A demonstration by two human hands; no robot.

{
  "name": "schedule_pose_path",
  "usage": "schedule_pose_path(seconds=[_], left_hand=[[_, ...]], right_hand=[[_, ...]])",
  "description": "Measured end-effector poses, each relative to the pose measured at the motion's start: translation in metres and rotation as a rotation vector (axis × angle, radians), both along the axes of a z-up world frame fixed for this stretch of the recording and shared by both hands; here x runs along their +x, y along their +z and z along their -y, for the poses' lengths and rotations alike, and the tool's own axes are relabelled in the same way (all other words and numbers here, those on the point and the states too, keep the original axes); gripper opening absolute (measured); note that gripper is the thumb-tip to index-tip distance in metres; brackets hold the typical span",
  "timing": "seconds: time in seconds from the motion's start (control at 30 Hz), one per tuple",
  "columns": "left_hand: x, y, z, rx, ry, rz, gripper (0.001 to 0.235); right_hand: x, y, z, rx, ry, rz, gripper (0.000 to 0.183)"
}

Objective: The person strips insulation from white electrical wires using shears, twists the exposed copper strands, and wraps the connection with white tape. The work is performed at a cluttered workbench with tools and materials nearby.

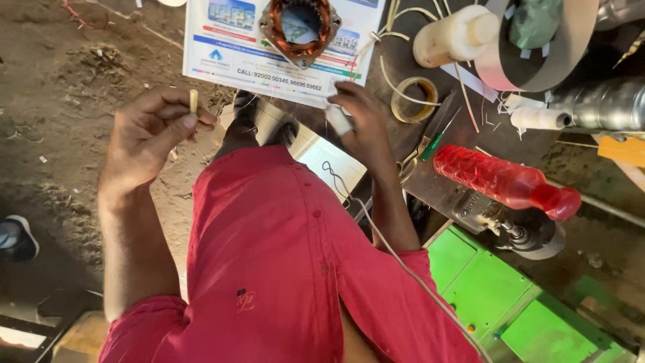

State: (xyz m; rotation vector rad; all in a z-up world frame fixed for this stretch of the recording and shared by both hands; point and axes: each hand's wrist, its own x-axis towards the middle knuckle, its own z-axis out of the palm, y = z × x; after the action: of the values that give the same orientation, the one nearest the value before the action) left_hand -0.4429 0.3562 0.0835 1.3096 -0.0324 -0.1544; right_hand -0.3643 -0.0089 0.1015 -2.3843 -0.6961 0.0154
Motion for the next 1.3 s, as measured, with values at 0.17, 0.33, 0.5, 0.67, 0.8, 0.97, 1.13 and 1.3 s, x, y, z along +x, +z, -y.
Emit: schedule_pose_path(seconds=[0.17, 0.33, 0.5, 0.67, 0.8, 0.97, 1.13, 1.3], left_hand=[[-0.012, -0.006, -0.015, -0.04, 0.068, 0.035, 0.017], [-0.012, -0.019, -0.046, -0.157, 0.126, 0.056, 0.021], [0.003, -0.043, -0.077, -0.195, 0.153, 0.065, 0.018], [0.031, -0.065, -0.071, -0.264, 0.176, 0.023, 0.015], [0.051, -0.073, -0.037, -0.458, 0.178, -0.12, 0.017], [0.057, -0.074, -0.006, -0.838, 0.208, -0.202, 0.018], [0.055, -0.073, 0.003, -0.984, 0.234, -0.183, 0.017], [0.049, -0.071, 0.012, -0.992, 0.274, -0.145, 0.018]], right_hand=[[0.033, -0.013, -0.071, -0.361, 0.265, 0.23, 0.051], [0.054, -0.018, -0.094, -0.505, 0.398, 0.242, 0.056], [0.054, -0.027, -0.096, -0.446, 0.462, 0.175, 0.039], [0.039, -0.022, -0.114, -0.189, 0.389, -0.018, 0.044], [0.031, -0.007, -0.14, -0.05, 0.364, -0.063, 0.039], [0.027, 0.013, -0.17, 0.083, 0.451, -0.151, 0.028], [0.032, 0.025, -0.183, 0.075, 0.461, -0.155, 0.027], [0.035, 0.029, -0.179, 0.022, 0.466, -0.195, 0.028]])
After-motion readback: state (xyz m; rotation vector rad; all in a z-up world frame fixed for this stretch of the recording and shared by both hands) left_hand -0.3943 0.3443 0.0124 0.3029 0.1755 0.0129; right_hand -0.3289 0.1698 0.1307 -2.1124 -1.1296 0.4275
